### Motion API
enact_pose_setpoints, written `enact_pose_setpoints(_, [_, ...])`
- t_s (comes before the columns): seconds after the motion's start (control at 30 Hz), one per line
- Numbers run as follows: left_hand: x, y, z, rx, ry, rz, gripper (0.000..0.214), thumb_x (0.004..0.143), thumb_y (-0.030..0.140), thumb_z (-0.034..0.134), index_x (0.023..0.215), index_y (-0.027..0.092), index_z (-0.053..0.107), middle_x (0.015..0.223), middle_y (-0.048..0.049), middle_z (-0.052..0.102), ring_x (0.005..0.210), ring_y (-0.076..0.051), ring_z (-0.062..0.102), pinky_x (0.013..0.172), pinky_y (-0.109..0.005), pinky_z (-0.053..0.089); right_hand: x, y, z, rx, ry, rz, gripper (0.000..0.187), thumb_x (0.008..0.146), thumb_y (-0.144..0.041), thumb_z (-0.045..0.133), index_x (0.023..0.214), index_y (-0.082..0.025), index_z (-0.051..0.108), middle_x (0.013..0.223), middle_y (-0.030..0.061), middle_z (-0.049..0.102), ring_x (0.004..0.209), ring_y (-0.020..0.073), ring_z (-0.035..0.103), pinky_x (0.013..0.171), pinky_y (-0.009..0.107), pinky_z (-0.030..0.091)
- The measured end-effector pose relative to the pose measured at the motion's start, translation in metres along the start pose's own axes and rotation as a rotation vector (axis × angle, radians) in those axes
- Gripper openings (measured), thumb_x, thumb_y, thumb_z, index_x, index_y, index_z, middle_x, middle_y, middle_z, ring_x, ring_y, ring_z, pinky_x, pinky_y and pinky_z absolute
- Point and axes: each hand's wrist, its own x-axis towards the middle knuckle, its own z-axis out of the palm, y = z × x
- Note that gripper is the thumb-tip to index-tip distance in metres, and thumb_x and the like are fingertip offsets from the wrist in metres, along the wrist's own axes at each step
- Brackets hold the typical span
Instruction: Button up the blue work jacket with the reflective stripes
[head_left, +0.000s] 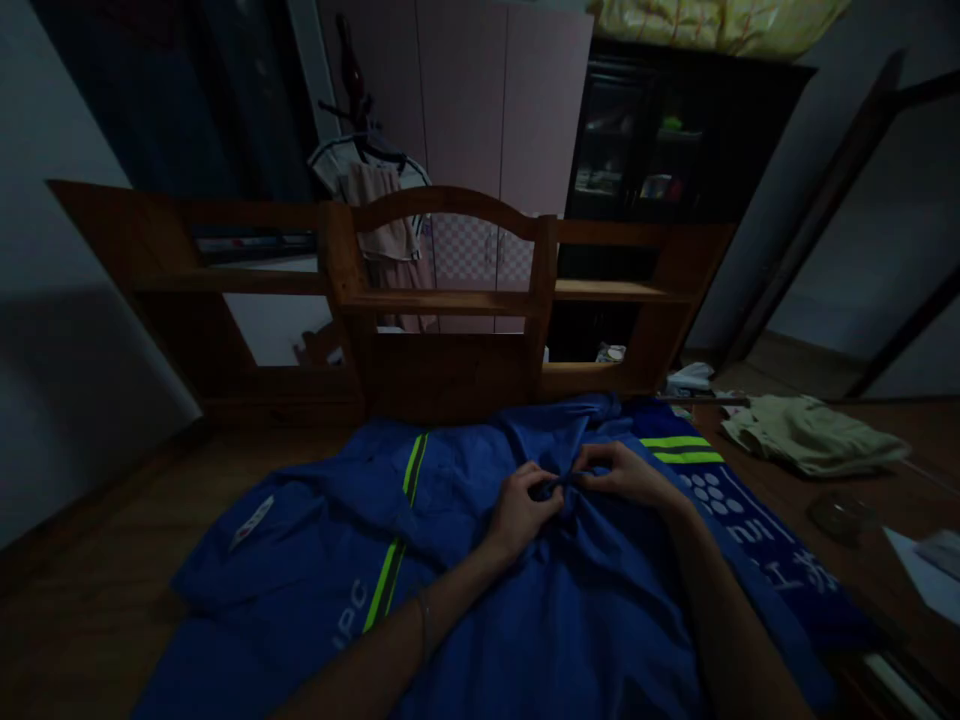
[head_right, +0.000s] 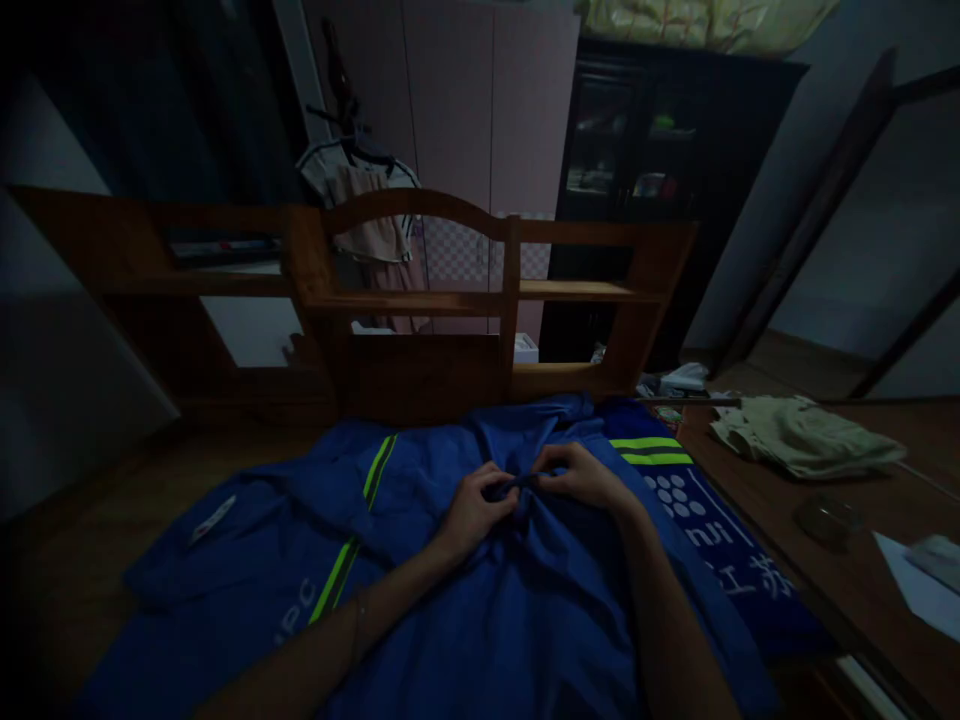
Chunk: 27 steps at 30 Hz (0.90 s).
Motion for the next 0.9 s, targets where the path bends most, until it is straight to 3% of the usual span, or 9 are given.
enact_pose_setpoints(0.2, [0.000, 0.001, 0.001, -0.022, 0.003, -0.001, 0.013, 0.077, 0.018, 0.059, 0.085, 0.017, 0.069, 0.080, -0.0001, 0.058, 0.076, -0.012, 0.055, 0.070, -0.022, 0.041, 0.001, 0.001, 0.000, 0.018, -0.004, -0.020, 0.020, 0.077, -0.032, 0.064, 0.082, -0.013, 0.065, 0.081, 0.0028, 0.064, 0.078, 0.0164, 0.058, 0.075, 0.026, 0.043])
enact_pose_setpoints(0.37, [-0.002, 0.005, 0.000, -0.033, 0.019, 0.012, 0.016, 0.077, 0.016, 0.058, 0.088, 0.017, 0.069, 0.083, -0.0009, 0.059, 0.080, -0.012, 0.056, 0.074, -0.023, 0.041, 0.000, -0.003, 0.000, 0.107, -0.088, -0.001, 0.023, 0.077, -0.035, 0.065, 0.080, -0.013, 0.063, 0.079, 0.0017, 0.063, 0.077, 0.0151, 0.055, 0.074, 0.025, 0.042])
enact_pose_setpoints(0.6, [0.002, 0.004, -0.009, -0.133, -0.092, 0.081, 0.014, 0.080, 0.022, 0.060, 0.088, 0.016, 0.069, 0.082, -0.0021, 0.059, 0.079, -0.013, 0.056, 0.073, -0.023, 0.041, -0.001, -0.004, -0.001, 0.268, -0.107, 0.058, 0.026, 0.079, -0.039, 0.063, 0.084, -0.013, 0.061, 0.078, 0.0007, 0.058, 0.071, 0.0119, 0.051, 0.064, 0.021, 0.037])
enact_pose_setpoints(0.9, [-0.001, 0.011, -0.015, -0.072, -0.138, 0.146, 0.016, 0.082, 0.026, 0.058, 0.086, 0.018, 0.071, 0.079, -0.0021, 0.058, 0.075, -0.012, 0.054, 0.070, -0.023, 0.041, 0.000, -0.002, 0.001, 0.213, -0.137, 0.092, 0.028, 0.078, -0.042, 0.062, 0.083, -0.014, 0.060, 0.073, -0.0009, 0.055, 0.066, 0.0114, 0.047, 0.060, 0.021, 0.035])
